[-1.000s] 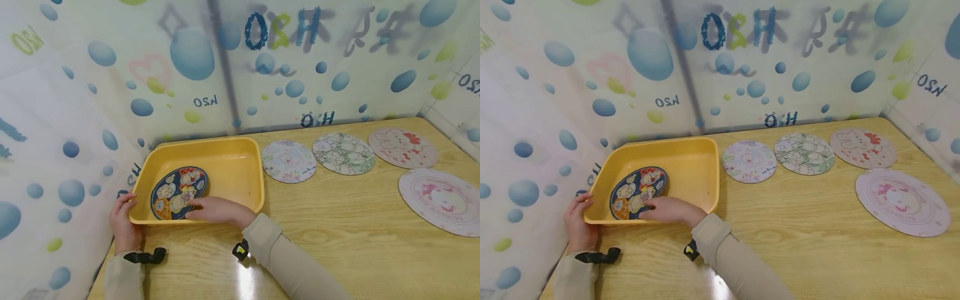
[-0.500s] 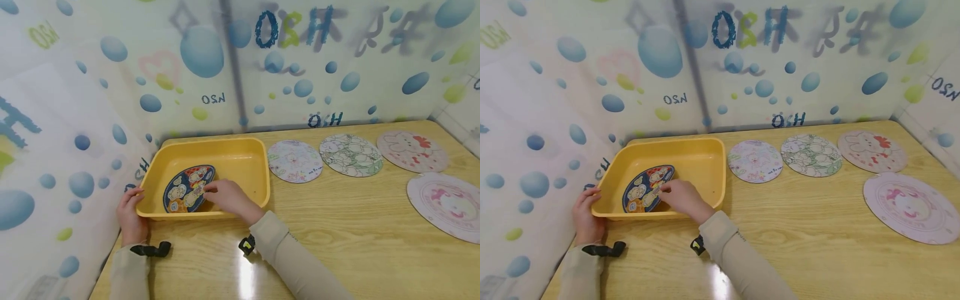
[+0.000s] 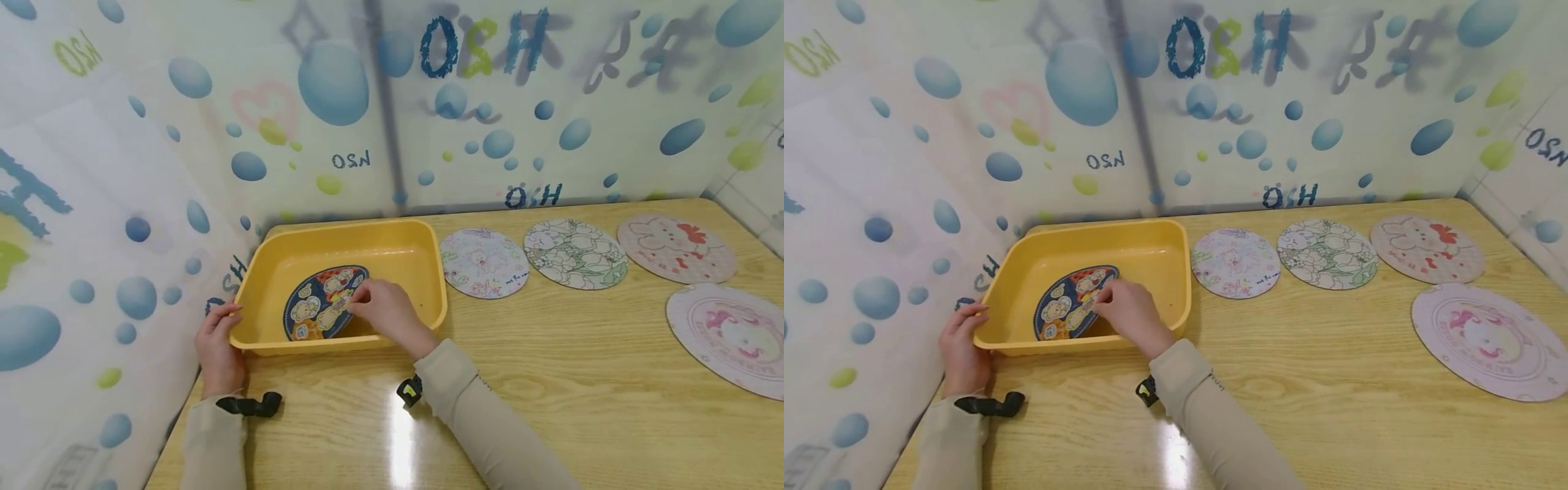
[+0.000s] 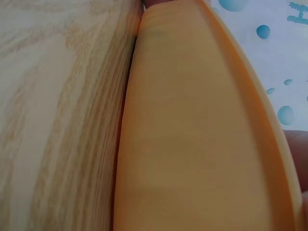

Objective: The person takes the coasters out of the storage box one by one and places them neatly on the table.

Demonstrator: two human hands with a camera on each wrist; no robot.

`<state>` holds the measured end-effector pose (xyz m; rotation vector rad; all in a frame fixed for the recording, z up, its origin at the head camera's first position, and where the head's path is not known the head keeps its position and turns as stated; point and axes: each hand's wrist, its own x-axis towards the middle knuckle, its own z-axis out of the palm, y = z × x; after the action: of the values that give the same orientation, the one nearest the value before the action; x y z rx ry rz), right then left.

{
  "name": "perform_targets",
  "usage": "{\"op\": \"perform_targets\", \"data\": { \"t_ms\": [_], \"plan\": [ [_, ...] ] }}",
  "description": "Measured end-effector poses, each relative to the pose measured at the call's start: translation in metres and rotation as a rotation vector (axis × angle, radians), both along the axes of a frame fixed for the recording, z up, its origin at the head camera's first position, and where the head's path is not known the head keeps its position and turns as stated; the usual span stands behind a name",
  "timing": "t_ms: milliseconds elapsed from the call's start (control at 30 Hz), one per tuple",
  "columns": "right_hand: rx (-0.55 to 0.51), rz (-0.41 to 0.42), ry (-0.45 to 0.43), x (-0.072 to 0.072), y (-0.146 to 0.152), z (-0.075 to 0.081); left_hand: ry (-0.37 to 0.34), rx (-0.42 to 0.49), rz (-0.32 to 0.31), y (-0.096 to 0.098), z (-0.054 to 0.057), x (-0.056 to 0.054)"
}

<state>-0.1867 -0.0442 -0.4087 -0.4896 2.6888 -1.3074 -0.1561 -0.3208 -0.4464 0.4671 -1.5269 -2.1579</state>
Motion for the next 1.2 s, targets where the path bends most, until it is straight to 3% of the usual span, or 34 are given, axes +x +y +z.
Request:
{"op": "perform_targets", "data": {
  "t_ms": [633, 1033, 1200],
  "plan": [
    [-0.002, -0.048, -0.108, -0.014, 0.022, 0.001, -0.012, -0.062, -0.032, 0.003, -0.003, -0.002],
    [0.082, -0.003, -0.069, -0.014, 0.022, -0.001, -0.033, -0.109, -0.044, 0.002, -0.003, -0.001],
    [0.081, -0.027, -0.074, -0.015, 0.021, -0.002, -0.039, -0.099, -0.054, 0.002, -0.002, 0.0]
  ]
}}
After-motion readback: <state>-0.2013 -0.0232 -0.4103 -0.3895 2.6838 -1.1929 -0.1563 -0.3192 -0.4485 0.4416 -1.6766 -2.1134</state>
